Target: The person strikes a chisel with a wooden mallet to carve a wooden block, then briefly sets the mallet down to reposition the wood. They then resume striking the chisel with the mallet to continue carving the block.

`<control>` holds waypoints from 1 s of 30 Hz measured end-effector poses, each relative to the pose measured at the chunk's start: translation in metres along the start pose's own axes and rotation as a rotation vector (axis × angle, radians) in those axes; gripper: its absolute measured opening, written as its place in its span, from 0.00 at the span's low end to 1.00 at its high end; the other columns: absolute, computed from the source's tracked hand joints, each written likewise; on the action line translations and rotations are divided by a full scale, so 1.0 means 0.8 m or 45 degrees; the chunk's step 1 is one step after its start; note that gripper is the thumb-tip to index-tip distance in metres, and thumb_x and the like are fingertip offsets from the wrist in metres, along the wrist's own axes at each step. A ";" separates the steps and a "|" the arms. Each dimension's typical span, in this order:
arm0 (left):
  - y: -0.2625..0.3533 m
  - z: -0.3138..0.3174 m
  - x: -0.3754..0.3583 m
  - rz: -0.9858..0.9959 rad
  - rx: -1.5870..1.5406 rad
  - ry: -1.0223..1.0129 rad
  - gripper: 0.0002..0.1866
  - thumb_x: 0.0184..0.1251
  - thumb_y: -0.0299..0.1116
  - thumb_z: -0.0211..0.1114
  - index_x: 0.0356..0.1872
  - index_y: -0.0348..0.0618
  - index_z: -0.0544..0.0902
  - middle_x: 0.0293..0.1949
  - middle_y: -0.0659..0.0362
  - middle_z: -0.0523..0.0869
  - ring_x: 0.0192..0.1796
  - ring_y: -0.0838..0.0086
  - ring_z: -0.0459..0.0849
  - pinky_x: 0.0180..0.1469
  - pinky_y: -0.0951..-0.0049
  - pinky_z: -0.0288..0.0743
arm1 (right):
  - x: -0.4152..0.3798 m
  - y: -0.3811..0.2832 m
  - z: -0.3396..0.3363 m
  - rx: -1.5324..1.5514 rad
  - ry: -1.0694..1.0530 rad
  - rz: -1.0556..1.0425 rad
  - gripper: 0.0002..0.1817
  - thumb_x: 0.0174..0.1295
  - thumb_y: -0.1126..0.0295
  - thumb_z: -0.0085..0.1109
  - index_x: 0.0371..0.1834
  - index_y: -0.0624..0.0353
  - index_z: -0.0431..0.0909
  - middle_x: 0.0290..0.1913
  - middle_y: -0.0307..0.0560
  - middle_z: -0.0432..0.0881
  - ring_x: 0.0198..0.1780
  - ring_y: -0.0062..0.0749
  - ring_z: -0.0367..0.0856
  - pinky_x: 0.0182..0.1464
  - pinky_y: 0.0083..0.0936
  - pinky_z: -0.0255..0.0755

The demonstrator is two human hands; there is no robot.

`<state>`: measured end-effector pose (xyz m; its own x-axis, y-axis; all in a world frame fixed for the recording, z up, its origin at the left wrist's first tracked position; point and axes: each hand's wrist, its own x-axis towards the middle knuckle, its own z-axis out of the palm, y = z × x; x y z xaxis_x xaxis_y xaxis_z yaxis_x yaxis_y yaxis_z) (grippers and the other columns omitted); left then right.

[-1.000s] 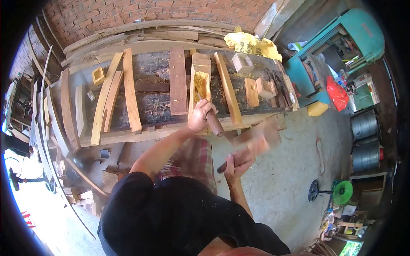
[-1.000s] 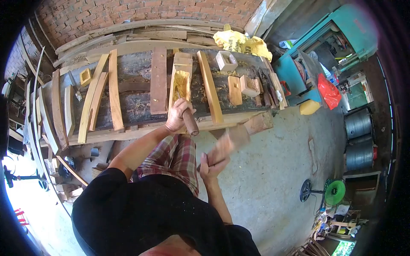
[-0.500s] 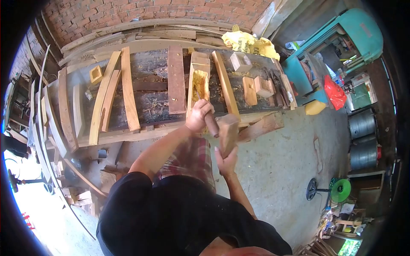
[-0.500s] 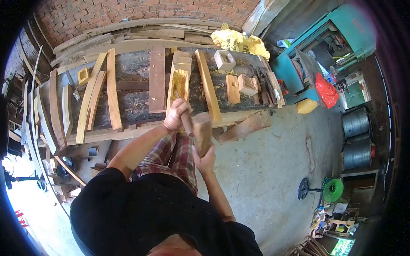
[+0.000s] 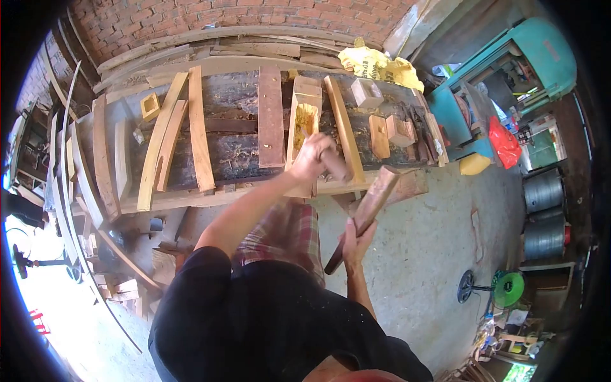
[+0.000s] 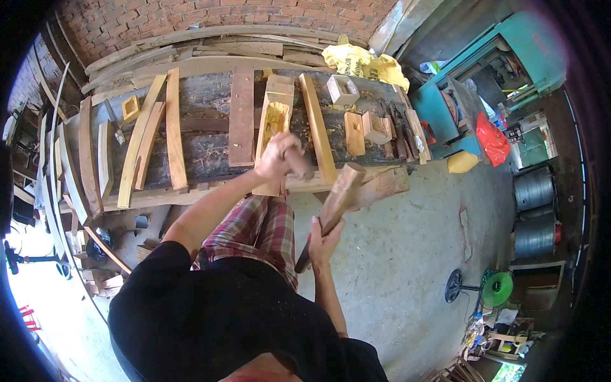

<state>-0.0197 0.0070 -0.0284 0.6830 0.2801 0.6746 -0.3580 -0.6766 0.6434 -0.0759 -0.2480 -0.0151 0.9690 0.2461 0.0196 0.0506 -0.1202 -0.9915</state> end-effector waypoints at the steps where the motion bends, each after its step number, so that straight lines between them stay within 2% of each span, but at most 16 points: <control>1: -0.018 0.007 0.027 -0.066 -0.214 0.084 0.12 0.50 0.18 0.66 0.36 0.44 0.79 0.36 0.57 0.82 0.42 0.64 0.81 0.45 0.66 0.75 | 0.002 -0.003 -0.004 0.021 0.003 -0.033 0.19 0.66 0.70 0.60 0.53 0.60 0.61 0.32 0.43 0.72 0.21 0.23 0.73 0.21 0.22 0.69; 2: -0.037 0.015 0.054 -0.136 -0.433 0.166 0.12 0.52 0.16 0.63 0.37 0.44 0.79 0.36 0.56 0.82 0.40 0.66 0.82 0.42 0.67 0.75 | 0.001 -0.006 -0.010 0.037 0.010 -0.061 0.18 0.66 0.71 0.60 0.52 0.60 0.62 0.32 0.43 0.72 0.21 0.23 0.72 0.21 0.22 0.70; 4: -0.011 -0.017 0.129 -0.589 -0.710 0.569 0.11 0.58 0.23 0.67 0.43 0.41 0.78 0.36 0.59 0.84 0.37 0.73 0.82 0.39 0.70 0.77 | -0.009 -0.011 -0.020 0.009 -0.015 -0.065 0.18 0.67 0.69 0.59 0.53 0.60 0.62 0.33 0.42 0.71 0.21 0.23 0.71 0.23 0.22 0.70; 6: -0.022 -0.051 0.166 -0.794 -0.740 0.608 0.16 0.59 0.29 0.71 0.47 0.38 0.77 0.37 0.61 0.84 0.37 0.76 0.81 0.42 0.71 0.78 | -0.018 -0.016 -0.026 -0.014 -0.081 -0.027 0.18 0.68 0.66 0.57 0.53 0.60 0.62 0.34 0.43 0.71 0.22 0.24 0.72 0.24 0.24 0.71; 9: 0.044 -0.072 0.150 -0.815 -0.637 0.539 0.19 0.59 0.33 0.73 0.47 0.38 0.78 0.36 0.60 0.84 0.38 0.77 0.82 0.43 0.72 0.78 | -0.033 -0.034 -0.024 0.001 -0.120 -0.002 0.21 0.69 0.64 0.57 0.57 0.62 0.62 0.34 0.42 0.73 0.25 0.23 0.73 0.28 0.23 0.73; 10: 0.034 -0.055 0.130 -0.718 -0.675 0.510 0.17 0.57 0.31 0.74 0.45 0.41 0.78 0.39 0.61 0.84 0.40 0.77 0.82 0.43 0.71 0.79 | -0.035 -0.034 -0.023 0.012 -0.126 0.002 0.21 0.69 0.64 0.57 0.57 0.62 0.62 0.34 0.42 0.73 0.25 0.23 0.73 0.28 0.23 0.73; 12: 0.028 -0.027 0.086 -0.362 -0.727 0.424 0.17 0.54 0.31 0.78 0.38 0.44 0.77 0.35 0.62 0.81 0.37 0.73 0.79 0.41 0.69 0.76 | -0.038 -0.034 -0.022 0.051 -0.193 0.109 0.22 0.70 0.63 0.56 0.59 0.62 0.62 0.33 0.41 0.72 0.26 0.23 0.73 0.29 0.24 0.73; 14: 0.038 -0.016 0.052 0.006 -0.333 0.442 0.15 0.52 0.27 0.78 0.35 0.45 0.77 0.34 0.61 0.80 0.37 0.71 0.79 0.41 0.68 0.76 | -0.041 -0.038 -0.019 0.039 -0.206 0.091 0.22 0.69 0.63 0.56 0.59 0.62 0.62 0.33 0.41 0.72 0.26 0.23 0.73 0.29 0.24 0.73; 18: 0.034 0.013 0.002 -0.076 -0.237 0.316 0.16 0.52 0.27 0.78 0.34 0.44 0.76 0.33 0.57 0.77 0.36 0.63 0.78 0.39 0.65 0.73 | -0.043 -0.036 -0.025 0.005 -0.253 0.066 0.23 0.68 0.64 0.57 0.61 0.62 0.62 0.35 0.43 0.73 0.27 0.24 0.74 0.29 0.24 0.74; 21: 0.030 0.017 -0.016 0.013 -0.126 0.289 0.16 0.52 0.26 0.77 0.35 0.44 0.76 0.33 0.56 0.77 0.38 0.57 0.77 0.43 0.61 0.71 | -0.043 -0.036 -0.029 0.000 -0.233 0.080 0.24 0.68 0.65 0.57 0.62 0.63 0.61 0.36 0.45 0.74 0.27 0.25 0.76 0.29 0.24 0.74; 24: 0.026 0.016 -0.025 0.029 -0.124 0.259 0.15 0.52 0.29 0.77 0.35 0.44 0.77 0.35 0.56 0.76 0.42 0.57 0.76 0.47 0.61 0.69 | -0.045 -0.047 -0.027 -0.047 -0.155 -0.052 0.20 0.69 0.64 0.54 0.57 0.62 0.61 0.31 0.44 0.74 0.25 0.25 0.75 0.27 0.23 0.71; 28: 0.018 0.011 -0.022 0.087 -0.187 0.266 0.16 0.50 0.29 0.78 0.35 0.45 0.78 0.36 0.56 0.76 0.41 0.57 0.75 0.46 0.61 0.68 | -0.044 -0.048 -0.031 -0.091 -0.129 -0.168 0.20 0.69 0.64 0.54 0.56 0.63 0.60 0.29 0.44 0.74 0.24 0.25 0.74 0.27 0.22 0.69; 30: 0.018 0.010 -0.021 0.087 -0.115 0.301 0.19 0.48 0.23 0.78 0.36 0.44 0.75 0.35 0.55 0.75 0.40 0.57 0.76 0.43 0.61 0.70 | -0.039 -0.046 -0.033 -0.047 -0.201 -0.185 0.29 0.66 0.64 0.58 0.63 0.67 0.58 0.37 0.47 0.74 0.27 0.26 0.77 0.30 0.25 0.75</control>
<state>-0.0312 -0.0126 -0.0330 0.4911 0.3943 0.7768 -0.4607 -0.6392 0.6157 -0.1018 -0.2769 0.0238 0.9014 0.4103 0.1385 0.1983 -0.1069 -0.9743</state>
